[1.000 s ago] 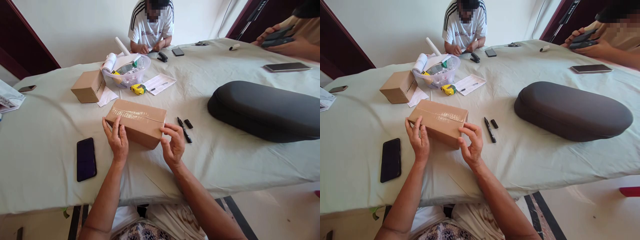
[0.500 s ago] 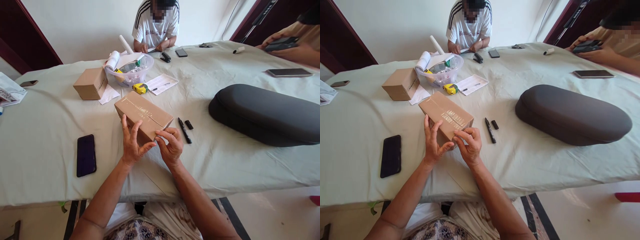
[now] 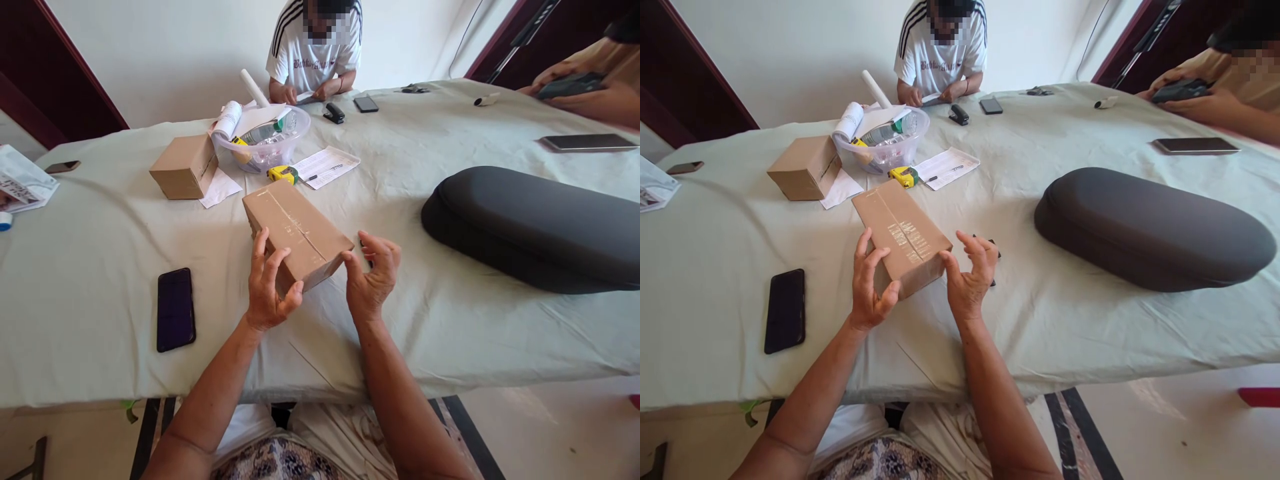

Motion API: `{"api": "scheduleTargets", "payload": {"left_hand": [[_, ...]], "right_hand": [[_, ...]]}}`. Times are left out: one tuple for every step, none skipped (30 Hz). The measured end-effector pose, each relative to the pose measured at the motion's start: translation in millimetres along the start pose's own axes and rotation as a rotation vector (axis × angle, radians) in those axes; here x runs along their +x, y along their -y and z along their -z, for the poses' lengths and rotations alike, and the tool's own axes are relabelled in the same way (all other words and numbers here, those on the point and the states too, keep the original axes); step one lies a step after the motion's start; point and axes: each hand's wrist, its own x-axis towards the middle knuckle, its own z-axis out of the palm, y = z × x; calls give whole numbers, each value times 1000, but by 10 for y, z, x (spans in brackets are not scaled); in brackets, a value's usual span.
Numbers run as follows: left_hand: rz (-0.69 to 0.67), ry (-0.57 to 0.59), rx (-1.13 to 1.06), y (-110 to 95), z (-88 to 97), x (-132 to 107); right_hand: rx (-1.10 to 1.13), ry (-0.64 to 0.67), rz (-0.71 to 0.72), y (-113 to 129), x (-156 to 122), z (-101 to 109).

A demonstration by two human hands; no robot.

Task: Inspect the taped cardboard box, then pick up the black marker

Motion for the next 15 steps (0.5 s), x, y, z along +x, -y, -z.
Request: {"api": "scheduleTargets", "payload": {"left_hand": [[-12, 0, -14, 2, 10, 6], [-17, -1, -28, 3, 20, 12], [-16, -4, -42, 2, 31, 17], [-9, -7, -54, -1, 41, 20], [3, -10, -65, -4, 49, 22], [18, -13, -75, -7, 55, 22], [34, -14, -86, -9, 57, 21], [48, -18, -99, -10, 58, 18], [62, -25, -114, -10, 55, 14], [81, -38, -131, -7, 52, 11], [107, -55, -149, 0, 49, 8], [140, -70, -169, 11, 48, 8], [181, -80, -193, 27, 49, 10], [224, -82, -222, 48, 54, 15], [263, -75, -255, 76, 63, 23]], "right_hand": [[19, 1, -55, -19, 15, 5], [49, 9, -115, -32, 27, 8], [87, 25, -180, -38, 36, 9], [128, 48, -240, -37, 40, 8], [164, 72, -291, -29, 39, 5], [191, 98, -326, -16, 34, 0], [212, 124, -340, 1, 24, -5], [231, 150, -335, 20, 12, -12], [248, 169, -316, 39, -2, -21], [268, 185, -294, 55, -16, -30], [290, 202, -278, 67, -30, -42], [314, 220, -275, 74, -42, -55], [337, 241, -287, 74, -51, -69], [360, 265, -310, 67, -57, -82], [379, 289, -340, 55, -61, -95]]}}
